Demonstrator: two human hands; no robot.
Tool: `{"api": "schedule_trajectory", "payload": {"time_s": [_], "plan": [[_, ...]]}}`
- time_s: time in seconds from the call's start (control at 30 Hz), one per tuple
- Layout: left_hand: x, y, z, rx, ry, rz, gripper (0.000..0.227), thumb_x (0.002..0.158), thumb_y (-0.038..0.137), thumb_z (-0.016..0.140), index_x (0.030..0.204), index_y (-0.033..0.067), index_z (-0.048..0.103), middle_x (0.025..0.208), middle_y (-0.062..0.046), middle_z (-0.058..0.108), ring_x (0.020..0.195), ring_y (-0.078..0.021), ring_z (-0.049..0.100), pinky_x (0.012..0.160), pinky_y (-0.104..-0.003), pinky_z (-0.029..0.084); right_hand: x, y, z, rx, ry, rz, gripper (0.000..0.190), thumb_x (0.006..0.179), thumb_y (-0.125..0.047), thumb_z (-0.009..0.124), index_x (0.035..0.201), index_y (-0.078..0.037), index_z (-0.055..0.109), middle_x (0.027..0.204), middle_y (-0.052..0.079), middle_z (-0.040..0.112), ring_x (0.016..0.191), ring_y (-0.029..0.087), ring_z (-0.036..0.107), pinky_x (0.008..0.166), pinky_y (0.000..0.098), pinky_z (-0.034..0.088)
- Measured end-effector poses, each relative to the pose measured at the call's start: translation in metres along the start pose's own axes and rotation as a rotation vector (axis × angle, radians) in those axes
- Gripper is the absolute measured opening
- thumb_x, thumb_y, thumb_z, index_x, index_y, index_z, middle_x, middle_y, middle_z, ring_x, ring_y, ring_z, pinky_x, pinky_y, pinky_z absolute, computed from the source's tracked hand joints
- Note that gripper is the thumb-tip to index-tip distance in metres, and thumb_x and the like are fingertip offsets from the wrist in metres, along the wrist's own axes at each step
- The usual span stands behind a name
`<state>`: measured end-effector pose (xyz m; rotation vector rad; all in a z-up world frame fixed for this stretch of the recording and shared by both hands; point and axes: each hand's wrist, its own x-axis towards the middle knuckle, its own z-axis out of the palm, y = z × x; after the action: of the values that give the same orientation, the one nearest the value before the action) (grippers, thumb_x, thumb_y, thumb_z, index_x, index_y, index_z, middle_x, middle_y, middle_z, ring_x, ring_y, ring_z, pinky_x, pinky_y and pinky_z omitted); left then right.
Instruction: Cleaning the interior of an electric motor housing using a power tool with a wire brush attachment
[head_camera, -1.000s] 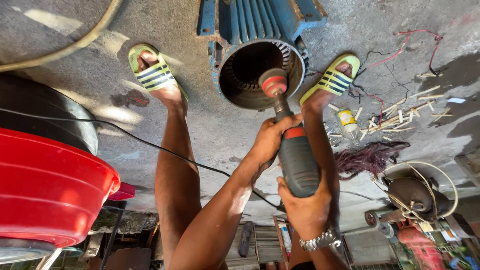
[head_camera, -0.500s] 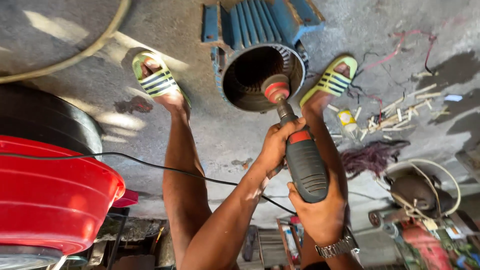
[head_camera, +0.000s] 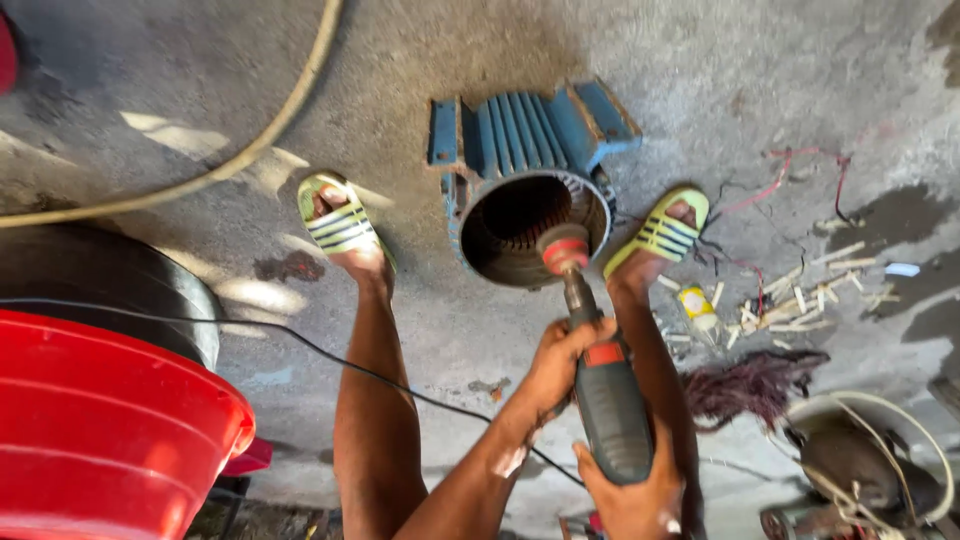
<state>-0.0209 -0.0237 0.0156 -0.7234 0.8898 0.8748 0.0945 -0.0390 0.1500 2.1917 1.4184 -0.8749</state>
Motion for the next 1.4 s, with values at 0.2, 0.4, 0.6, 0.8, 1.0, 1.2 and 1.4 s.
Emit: {"api": "schedule_trajectory", "payload": {"time_s": [0.2,0.4,0.6,0.8,1.0,1.2,1.4], "plan": [[0.004,0.003,-0.003,-0.098,-0.025,-0.011,0.032,0.092,0.026,0.069,0.103,-0.0044,0.064,0.088,-0.018,0.072,0.074,-0.0238,0.071,0.068,-0.031,0.058,0.015,0.0,-0.014,0.078,-0.199,-0.166,0.099,0.054,-0.018,0.089,0.145,-0.009,0.051,0.111,0.013,0.077,0.087,0.03,0.079,0.074,0.0401,0.062],[-0.006,0.005,0.004,-0.036,0.012,0.047,0.035,0.089,0.035,0.067,0.092,-0.0003,0.069,0.08,-0.013,0.071,0.059,-0.0161,0.063,0.05,-0.025,0.047,0.011,-0.025,-0.032,-0.022,-0.15,-0.289,0.081,0.068,-0.023,0.084,0.14,-0.001,0.054,0.106,0.019,0.074,0.077,0.036,0.075,0.066,0.0434,0.058],[0.008,-0.006,0.008,-0.043,-0.001,0.105,0.033,0.09,0.034,0.067,0.089,0.0011,0.069,0.077,-0.009,0.069,0.061,-0.0142,0.06,0.059,-0.025,0.048,0.02,-0.038,-0.041,0.019,-0.169,-0.36,0.082,0.068,-0.013,0.081,0.144,-0.002,0.052,0.112,0.017,0.076,0.082,0.029,0.078,0.067,0.0379,0.061],[0.005,-0.006,0.012,-0.085,0.014,0.096,0.031,0.09,0.032,0.069,0.084,0.0016,0.068,0.071,-0.007,0.065,0.055,-0.0135,0.056,0.052,-0.025,0.044,0.028,-0.009,-0.039,-0.138,-0.152,-0.27,0.09,0.062,-0.025,0.085,0.144,-0.007,0.053,0.105,0.018,0.077,0.078,0.037,0.077,0.064,0.0461,0.06],[0.008,-0.005,0.026,-0.052,0.068,0.125,0.034,0.088,0.035,0.069,0.086,0.0005,0.069,0.071,-0.007,0.064,0.057,-0.014,0.056,0.054,-0.026,0.046,0.034,-0.022,-0.058,-0.15,-0.186,-0.368,0.062,0.074,-0.027,0.077,0.128,-0.001,0.06,0.097,0.017,0.074,0.071,0.037,0.07,0.064,0.0434,0.055],[0.009,0.0,0.018,-0.045,0.14,0.086,0.036,0.088,0.036,0.069,0.09,0.0002,0.07,0.074,-0.007,0.064,0.061,-0.0142,0.057,0.057,-0.025,0.045,0.041,-0.04,-0.056,-0.119,-0.309,-0.3,0.047,0.078,-0.023,0.076,0.119,-0.005,0.063,0.094,0.013,0.075,0.07,0.031,0.072,0.065,0.041,0.057],[-0.017,0.002,0.027,-0.056,0.119,0.064,0.031,0.09,0.031,0.07,0.088,0.0001,0.07,0.075,-0.006,0.065,0.062,-0.0142,0.058,0.059,-0.026,0.048,0.02,-0.015,-0.063,-0.182,-0.181,-0.298,0.064,0.072,-0.033,0.077,0.128,-0.005,0.061,0.096,0.014,0.074,0.07,0.035,0.068,0.065,0.0421,0.054]]}}
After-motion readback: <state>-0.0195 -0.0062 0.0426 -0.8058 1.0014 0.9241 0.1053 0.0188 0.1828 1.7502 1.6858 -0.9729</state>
